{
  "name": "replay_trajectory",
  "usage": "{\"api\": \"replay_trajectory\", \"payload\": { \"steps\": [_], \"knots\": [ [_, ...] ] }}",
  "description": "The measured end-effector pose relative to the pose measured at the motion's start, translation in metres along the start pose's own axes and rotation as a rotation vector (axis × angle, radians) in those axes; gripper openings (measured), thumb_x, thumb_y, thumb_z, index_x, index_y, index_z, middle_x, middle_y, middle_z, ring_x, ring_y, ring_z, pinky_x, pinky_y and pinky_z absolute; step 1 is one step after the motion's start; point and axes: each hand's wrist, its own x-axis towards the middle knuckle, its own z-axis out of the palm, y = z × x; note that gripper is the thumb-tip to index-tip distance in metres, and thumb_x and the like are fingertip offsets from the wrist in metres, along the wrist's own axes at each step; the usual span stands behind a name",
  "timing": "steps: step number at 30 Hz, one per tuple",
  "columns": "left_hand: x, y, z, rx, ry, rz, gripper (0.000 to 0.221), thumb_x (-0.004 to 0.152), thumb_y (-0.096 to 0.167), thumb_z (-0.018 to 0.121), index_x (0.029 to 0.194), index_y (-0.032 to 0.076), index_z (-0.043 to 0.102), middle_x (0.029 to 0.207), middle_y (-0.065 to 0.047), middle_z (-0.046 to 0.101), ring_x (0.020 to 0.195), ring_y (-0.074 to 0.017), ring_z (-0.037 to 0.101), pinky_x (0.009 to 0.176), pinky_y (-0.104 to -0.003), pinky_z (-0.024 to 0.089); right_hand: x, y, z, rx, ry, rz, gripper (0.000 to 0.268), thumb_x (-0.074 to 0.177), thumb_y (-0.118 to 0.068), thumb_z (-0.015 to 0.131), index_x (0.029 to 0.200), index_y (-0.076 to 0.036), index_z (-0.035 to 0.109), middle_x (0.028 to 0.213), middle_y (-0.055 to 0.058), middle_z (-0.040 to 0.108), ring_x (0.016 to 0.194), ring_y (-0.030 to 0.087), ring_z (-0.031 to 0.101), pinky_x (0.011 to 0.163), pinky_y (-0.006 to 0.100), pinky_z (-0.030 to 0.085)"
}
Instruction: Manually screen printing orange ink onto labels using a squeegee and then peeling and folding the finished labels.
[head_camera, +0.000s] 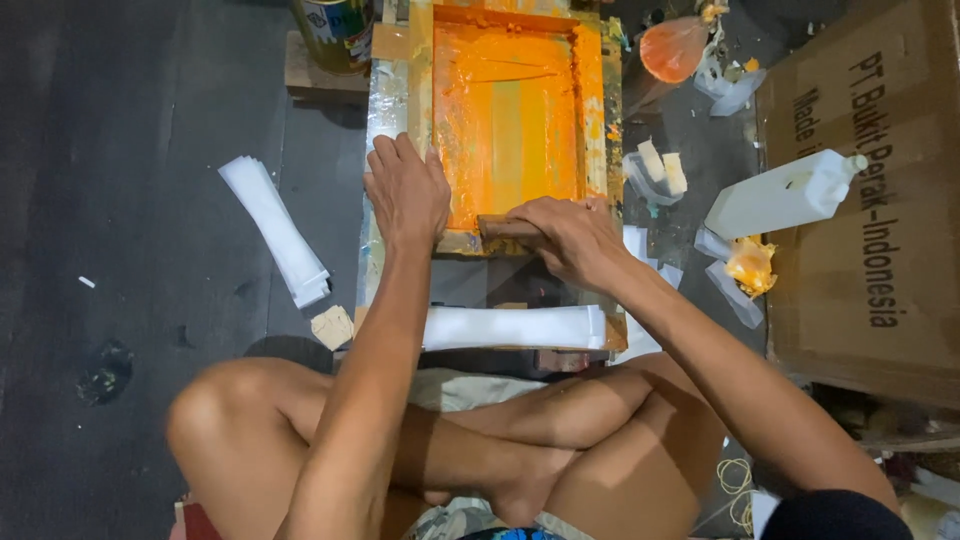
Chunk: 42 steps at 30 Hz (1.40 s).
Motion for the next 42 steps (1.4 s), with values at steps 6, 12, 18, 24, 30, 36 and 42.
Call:
{"api": "replay_trajectory", "payload": {
  "steps": [6, 12, 18, 24, 30, 36, 42],
  "knots": [
    [-0.002, 0.004, 0.0, -0.003, 0.015, -0.024, 0.046, 0.107, 0.038, 0.038, 0.133, 0.002, 0.053, 0.117, -0.015, 0.052, 0.11, -0.0343, 0.053, 0.088, -0.044, 0.039, 0.046, 0.0, -0.033, 0.206, 0.169, -0.049, 0.022, 0.098, -0.014, 0.067, 0.116, -0.024, 0.075, 0.104, -0.001, 0.078, 0.098, 0.026, 0.074, 0.087, 0.04, 0.054],
    [0.0, 0.01, -0.008, 0.035, -0.084, -0.096, 0.046, 0.107, 0.038, 0.035, 0.136, 0.006, 0.05, 0.12, -0.013, 0.051, 0.114, -0.0317, 0.052, 0.091, -0.042, 0.039, 0.11, 0.054, -0.001, -0.02, 0.334, 0.012, 0.027, 0.098, -0.017, 0.068, 0.125, -0.015, 0.071, 0.108, 0.01, 0.072, 0.101, 0.034, 0.068, 0.082, 0.044, 0.049],
    [0.003, 0.003, 0.002, 0.036, -0.071, -0.08, 0.046, 0.107, 0.041, 0.033, 0.133, 0.007, 0.05, 0.118, -0.01, 0.05, 0.111, -0.0296, 0.051, 0.09, -0.041, 0.038, 0.1, 0.049, 0.003, -0.038, 0.284, -0.02, 0.013, 0.101, -0.017, 0.064, 0.112, -0.015, 0.07, 0.092, 0.004, 0.073, 0.088, 0.031, 0.07, 0.073, 0.039, 0.047],
    [0.0, 0.001, 0.0, 0.027, -0.021, -0.032, 0.045, 0.109, 0.04, 0.034, 0.133, 0.006, 0.051, 0.117, -0.012, 0.05, 0.111, -0.0302, 0.052, 0.089, -0.042, 0.039, 0.028, 0.006, -0.003, 0.018, 0.178, -0.042, 0.013, 0.102, -0.027, 0.059, 0.105, -0.021, 0.069, 0.089, 0.002, 0.071, 0.09, 0.029, 0.07, 0.073, 0.038, 0.046],
    [-0.002, 0.0, -0.003, 0.015, -0.006, 0.018, 0.045, 0.109, 0.037, 0.036, 0.134, 0.003, 0.052, 0.116, -0.012, 0.05, 0.107, -0.0286, 0.053, 0.085, -0.042, 0.04, -0.007, -0.007, -0.004, 0.069, 0.063, 0.015, 0.014, 0.097, -0.021, 0.065, 0.107, -0.029, 0.07, 0.094, -0.007, 0.071, 0.097, 0.018, 0.071, 0.081, 0.038, 0.045],
    [-0.002, -0.001, -0.003, 0.01, 0.001, 0.018, 0.046, 0.109, 0.037, 0.037, 0.133, 0.003, 0.053, 0.115, -0.011, 0.051, 0.105, -0.0286, 0.053, 0.084, -0.042, 0.04, -0.001, 0.007, 0.01, 0.036, 0.027, -0.003, 0.018, 0.096, -0.017, 0.068, 0.11, -0.027, 0.072, 0.097, -0.006, 0.073, 0.098, 0.022, 0.07, 0.08, 0.039, 0.046],
    [0.001, -0.001, 0.004, 0.007, 0.009, -0.018, 0.046, 0.107, 0.038, 0.039, 0.133, 0.002, 0.053, 0.119, -0.015, 0.052, 0.112, -0.0342, 0.053, 0.09, -0.046, 0.04, 0.026, -0.01, -0.033, 0.288, 0.105, -0.008, 0.017, 0.1, -0.019, 0.065, 0.112, -0.025, 0.075, 0.096, -0.001, 0.077, 0.086, 0.025, 0.072, 0.075, 0.04, 0.052]
  ]
}}
